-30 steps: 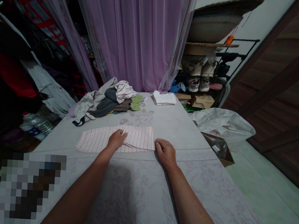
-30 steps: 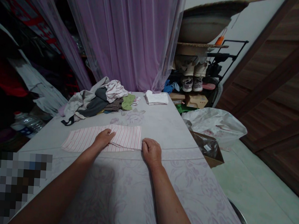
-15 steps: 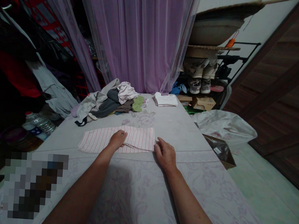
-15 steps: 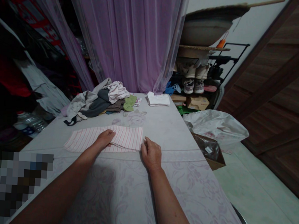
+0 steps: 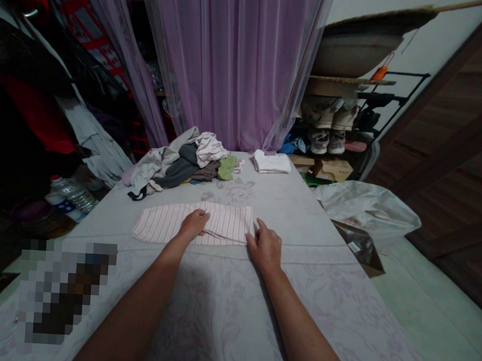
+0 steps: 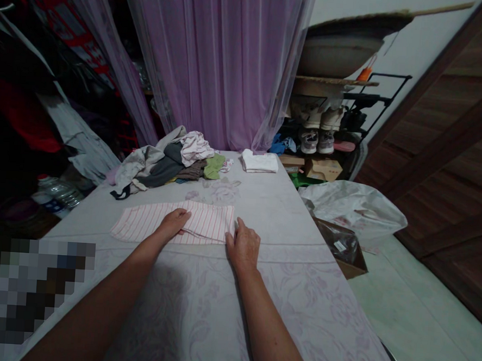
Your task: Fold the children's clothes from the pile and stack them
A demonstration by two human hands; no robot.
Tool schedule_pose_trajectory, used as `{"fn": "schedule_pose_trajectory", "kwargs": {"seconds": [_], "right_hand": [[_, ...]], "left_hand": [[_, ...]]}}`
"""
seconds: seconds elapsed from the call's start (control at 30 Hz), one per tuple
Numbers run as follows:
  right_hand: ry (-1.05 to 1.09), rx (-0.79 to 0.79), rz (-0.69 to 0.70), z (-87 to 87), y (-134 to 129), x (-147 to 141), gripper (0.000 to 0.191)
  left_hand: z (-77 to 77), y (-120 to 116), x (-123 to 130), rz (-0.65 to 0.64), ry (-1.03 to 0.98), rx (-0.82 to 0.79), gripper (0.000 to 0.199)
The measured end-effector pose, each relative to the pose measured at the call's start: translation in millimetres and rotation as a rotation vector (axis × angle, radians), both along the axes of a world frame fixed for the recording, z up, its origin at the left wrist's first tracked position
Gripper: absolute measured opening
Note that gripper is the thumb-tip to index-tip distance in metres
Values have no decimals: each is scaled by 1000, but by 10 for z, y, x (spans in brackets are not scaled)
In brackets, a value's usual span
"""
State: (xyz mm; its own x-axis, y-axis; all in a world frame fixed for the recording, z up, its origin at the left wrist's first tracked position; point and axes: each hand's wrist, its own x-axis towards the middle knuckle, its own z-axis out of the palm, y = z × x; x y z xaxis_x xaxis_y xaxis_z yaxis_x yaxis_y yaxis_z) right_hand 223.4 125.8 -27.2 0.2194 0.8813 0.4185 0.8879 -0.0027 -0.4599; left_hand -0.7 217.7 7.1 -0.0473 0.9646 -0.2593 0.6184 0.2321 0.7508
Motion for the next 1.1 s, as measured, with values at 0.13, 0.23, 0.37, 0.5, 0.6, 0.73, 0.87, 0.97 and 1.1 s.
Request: {"fn": "schedule_pose_trajectory", "kwargs": {"seconds": [0.13, 0.23, 0.37, 0.5, 0.6, 0.73, 0.87, 0.97, 1.1], "right_hand": [[12, 52, 13, -32, -6, 17, 46], [-11, 161, 34, -21, -39, 4, 42], [-77, 246, 243, 72, -70, -174, 38], [-97, 177, 396, 158, 10, -526, 46], [-94, 101, 354, 170, 127, -737, 59], [-46, 83, 270, 148, 278, -777, 53], [215, 166, 217, 178, 372, -526, 34], [546, 247, 25, 210, 383, -174, 32], [807, 340, -271, 137, 310, 391, 32]], "left_hand": [[6, -26, -6, 0, -52, 0, 28], [6, -42, -1, 7, -96, -1, 26], [20, -50, -10, 9, -189, -15, 26], [83, -51, -64, -30, -334, -64, 30], [152, -51, -87, -57, -432, -89, 37], [263, -55, -23, -73, -520, -92, 39], [330, -56, -11, -57, -629, -94, 37], [277, -41, -161, 52, -613, -33, 33], [158, -34, -527, 232, -362, 153, 27]]}}
